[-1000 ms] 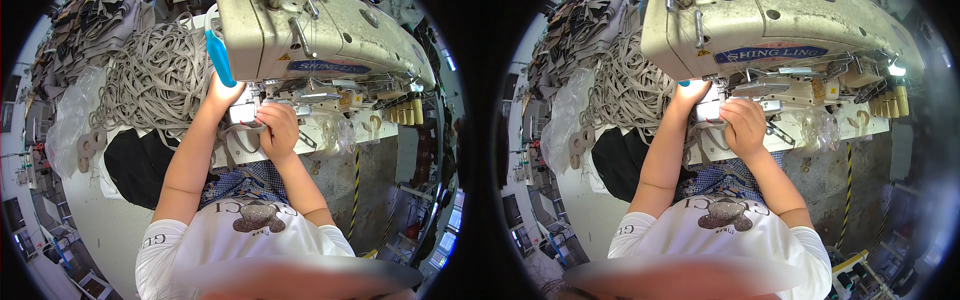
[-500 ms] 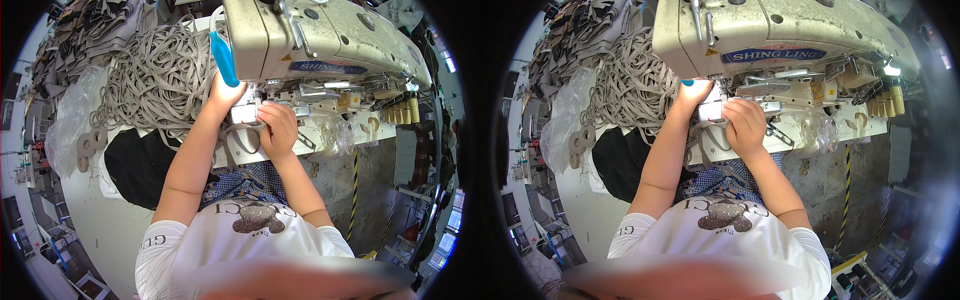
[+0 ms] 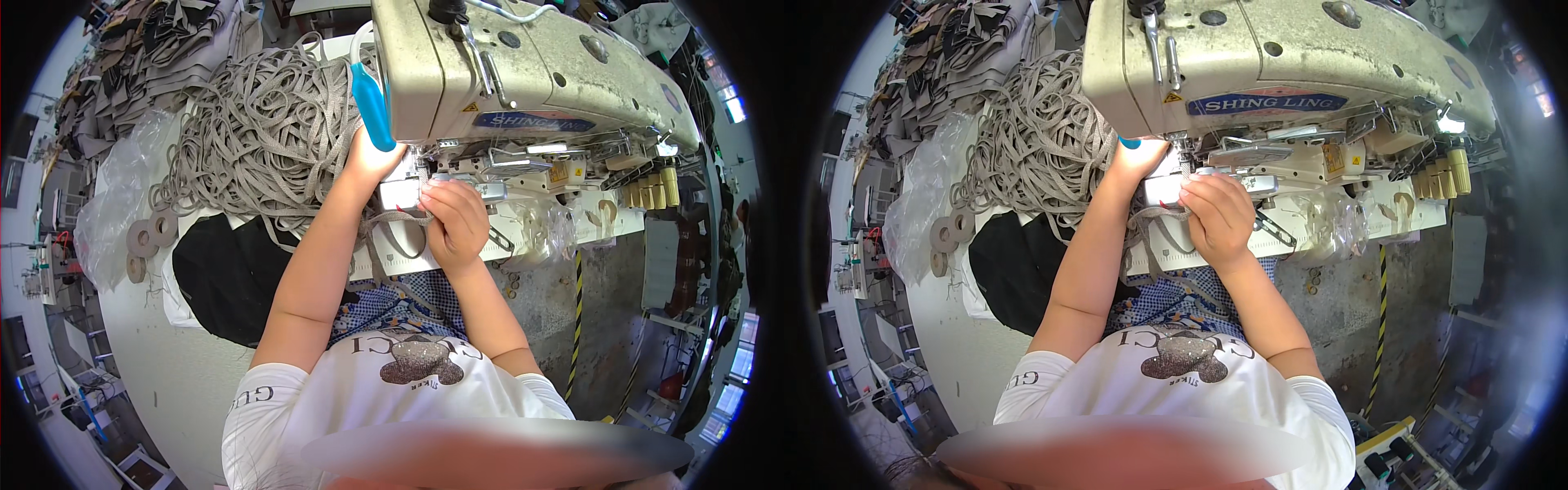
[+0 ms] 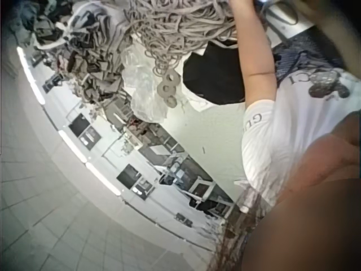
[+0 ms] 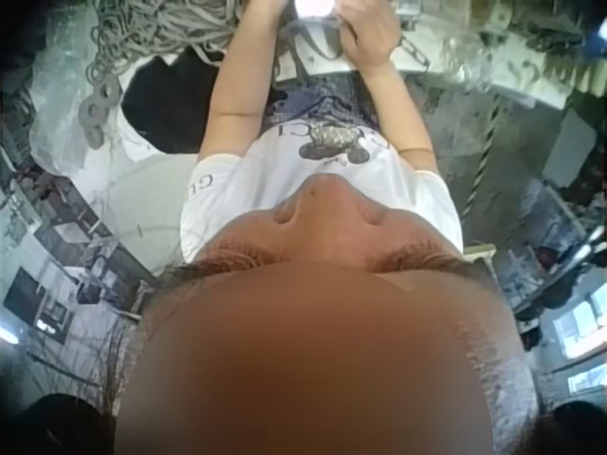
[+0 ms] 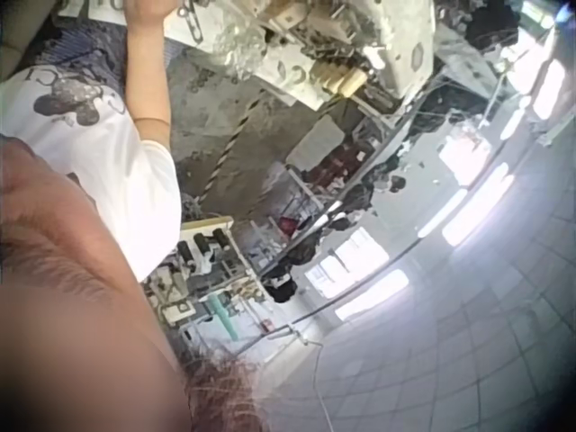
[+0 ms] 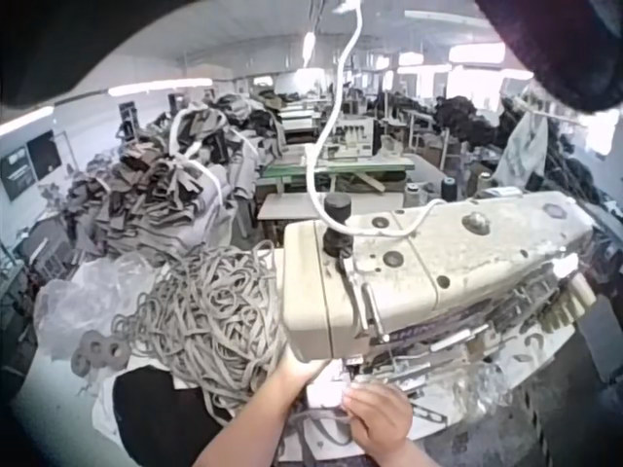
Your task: Sewing long strips of fabric together using an industrial sewing machine.
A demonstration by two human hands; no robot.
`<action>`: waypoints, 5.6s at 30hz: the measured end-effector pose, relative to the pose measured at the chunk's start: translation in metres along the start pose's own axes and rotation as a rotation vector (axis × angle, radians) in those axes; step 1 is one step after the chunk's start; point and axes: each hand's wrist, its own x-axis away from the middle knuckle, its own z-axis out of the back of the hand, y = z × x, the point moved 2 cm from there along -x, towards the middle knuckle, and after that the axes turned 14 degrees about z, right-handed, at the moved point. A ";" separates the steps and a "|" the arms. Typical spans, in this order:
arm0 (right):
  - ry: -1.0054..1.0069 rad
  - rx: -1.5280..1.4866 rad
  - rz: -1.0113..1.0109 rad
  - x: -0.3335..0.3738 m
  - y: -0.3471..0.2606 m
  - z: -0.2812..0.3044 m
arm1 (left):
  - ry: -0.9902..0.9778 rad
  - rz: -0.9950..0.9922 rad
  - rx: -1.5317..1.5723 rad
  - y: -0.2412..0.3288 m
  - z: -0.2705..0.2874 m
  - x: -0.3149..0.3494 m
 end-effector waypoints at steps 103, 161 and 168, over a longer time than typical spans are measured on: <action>-0.312 -0.283 0.219 -0.005 -0.082 -0.004 | -0.693 0.235 1.893 0.056 0.075 0.072; -0.039 -1.570 -1.390 0.018 -0.070 -0.040 | 0.074 -0.159 2.047 -0.056 0.224 0.112; 0.107 -1.728 -1.552 0.000 -0.059 -0.087 | -0.015 -0.167 2.072 -0.043 0.220 0.119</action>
